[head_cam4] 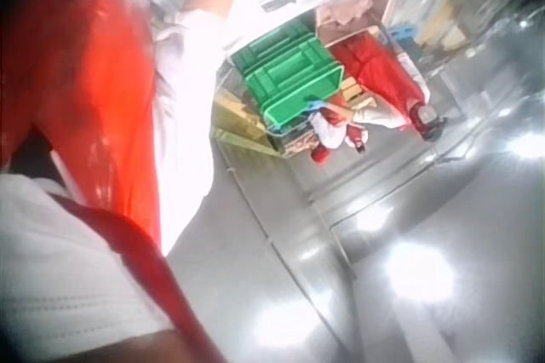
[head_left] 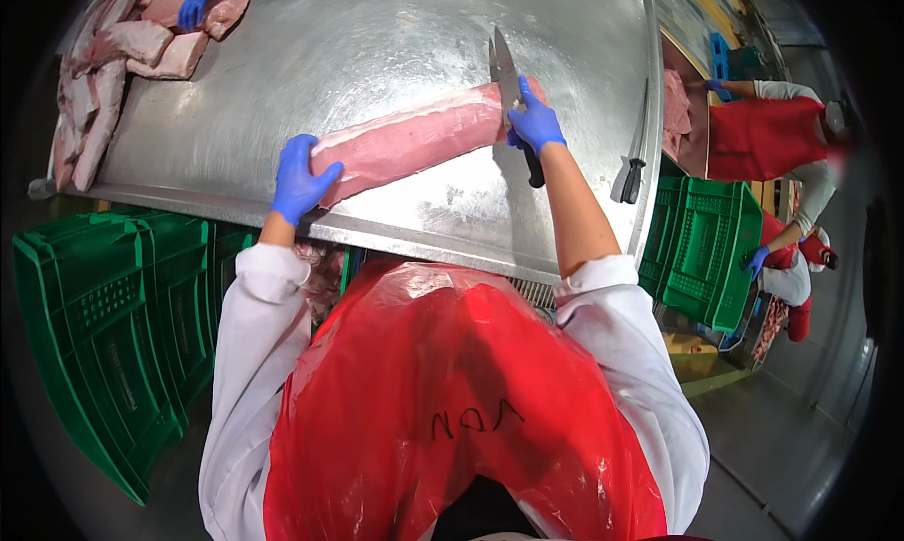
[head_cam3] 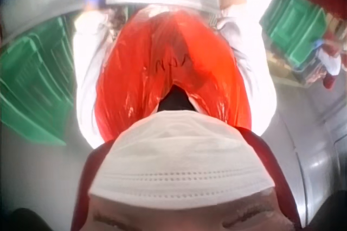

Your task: The person uses a knife to trim fat and cut a large piece of raw meat into smaller portions on a stainless steel table. Trimmed fat is placed into a green crate while the cut meat pieces are stacked on the table.

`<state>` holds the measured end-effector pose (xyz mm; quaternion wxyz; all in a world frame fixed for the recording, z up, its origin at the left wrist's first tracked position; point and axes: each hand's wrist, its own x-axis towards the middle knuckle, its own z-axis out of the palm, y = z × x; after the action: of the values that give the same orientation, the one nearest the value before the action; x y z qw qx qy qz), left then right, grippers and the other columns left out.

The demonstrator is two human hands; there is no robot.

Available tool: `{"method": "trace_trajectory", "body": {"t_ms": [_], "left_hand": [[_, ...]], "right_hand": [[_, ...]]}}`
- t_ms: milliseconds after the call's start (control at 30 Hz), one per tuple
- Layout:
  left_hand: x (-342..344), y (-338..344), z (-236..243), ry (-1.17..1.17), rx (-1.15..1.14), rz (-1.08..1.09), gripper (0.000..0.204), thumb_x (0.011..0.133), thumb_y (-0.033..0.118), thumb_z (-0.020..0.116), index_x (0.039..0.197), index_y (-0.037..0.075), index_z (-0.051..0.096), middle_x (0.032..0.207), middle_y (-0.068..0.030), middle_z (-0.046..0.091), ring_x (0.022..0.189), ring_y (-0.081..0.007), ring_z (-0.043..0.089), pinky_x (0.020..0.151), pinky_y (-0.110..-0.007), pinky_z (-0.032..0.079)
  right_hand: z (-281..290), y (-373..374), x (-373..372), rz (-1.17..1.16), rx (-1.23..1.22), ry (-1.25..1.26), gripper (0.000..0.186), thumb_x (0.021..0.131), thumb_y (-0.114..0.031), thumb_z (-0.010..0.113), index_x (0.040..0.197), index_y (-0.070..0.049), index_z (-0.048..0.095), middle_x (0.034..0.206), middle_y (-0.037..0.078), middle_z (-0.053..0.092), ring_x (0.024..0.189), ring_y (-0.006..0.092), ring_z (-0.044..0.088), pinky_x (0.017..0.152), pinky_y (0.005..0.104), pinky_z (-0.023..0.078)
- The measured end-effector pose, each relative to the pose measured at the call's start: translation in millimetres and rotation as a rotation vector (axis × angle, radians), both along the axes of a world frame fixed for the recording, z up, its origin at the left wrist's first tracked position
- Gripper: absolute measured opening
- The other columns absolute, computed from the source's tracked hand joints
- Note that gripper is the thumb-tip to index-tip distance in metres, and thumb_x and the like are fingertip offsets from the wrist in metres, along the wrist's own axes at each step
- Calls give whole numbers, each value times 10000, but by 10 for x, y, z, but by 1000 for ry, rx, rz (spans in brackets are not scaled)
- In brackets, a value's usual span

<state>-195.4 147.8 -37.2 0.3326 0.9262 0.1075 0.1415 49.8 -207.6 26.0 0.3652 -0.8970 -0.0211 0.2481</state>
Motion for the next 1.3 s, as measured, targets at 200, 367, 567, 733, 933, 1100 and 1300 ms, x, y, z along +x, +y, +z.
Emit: {"method": "trace_trajectory", "body": {"t_ms": [200,367,567,733,933,1100,1300], "left_hand": [[109,-81,-170,-4,24,-50,534,721,354,789,1093,59,544,1058,-165,561,989,-382,534,859,-473,463],[176,-354,-66,-31,-94,-140,487,730,318,780,1059,54,535,1021,-159,544,956,-365,519,835,-468,453],[-15,-615,20,242,-203,-267,427,822,387,738,1013,45,568,982,-155,582,910,-377,594,794,-462,500],[947,-892,213,313,-63,-266,474,795,482,725,897,35,606,835,-169,604,779,-372,617,735,-445,502],[2356,-1848,290,556,-86,-131,451,836,402,674,1020,-9,702,1089,-254,679,1013,-400,669,863,-424,537],[2540,-1486,-294,529,-66,-222,398,806,335,616,910,-31,735,953,-289,690,948,-402,689,842,-420,541],[2573,-1543,-287,370,24,-374,378,839,346,603,807,-9,730,840,-234,703,796,-363,684,725,-439,520]], "right_hand": [[-178,-267,-494,162,-208,-146,748,899,-107,579,1573,-231,279,833,167,681,581,211,682,590,346,561],[232,-43,-625,-29,-66,137,737,906,-118,563,1575,-174,259,922,196,698,641,226,701,656,357,572],[364,-385,-1492,9,131,199,760,918,-26,574,1585,-213,261,738,80,641,510,156,609,494,323,498],[1150,-644,-1654,-215,281,323,799,916,1,559,1599,-220,208,714,51,617,509,115,579,472,271,487],[486,-638,-914,-364,377,68,827,930,-6,562,1600,-295,171,685,44,579,513,131,574,453,291,489],[242,-328,-655,-210,278,43,790,932,-79,543,1598,-250,153,805,163,705,599,194,690,594,348,582],[-112,85,-151,44,124,29,720,954,-201,477,1595,-228,150,871,230,708,674,293,723,694,392,591]]}}
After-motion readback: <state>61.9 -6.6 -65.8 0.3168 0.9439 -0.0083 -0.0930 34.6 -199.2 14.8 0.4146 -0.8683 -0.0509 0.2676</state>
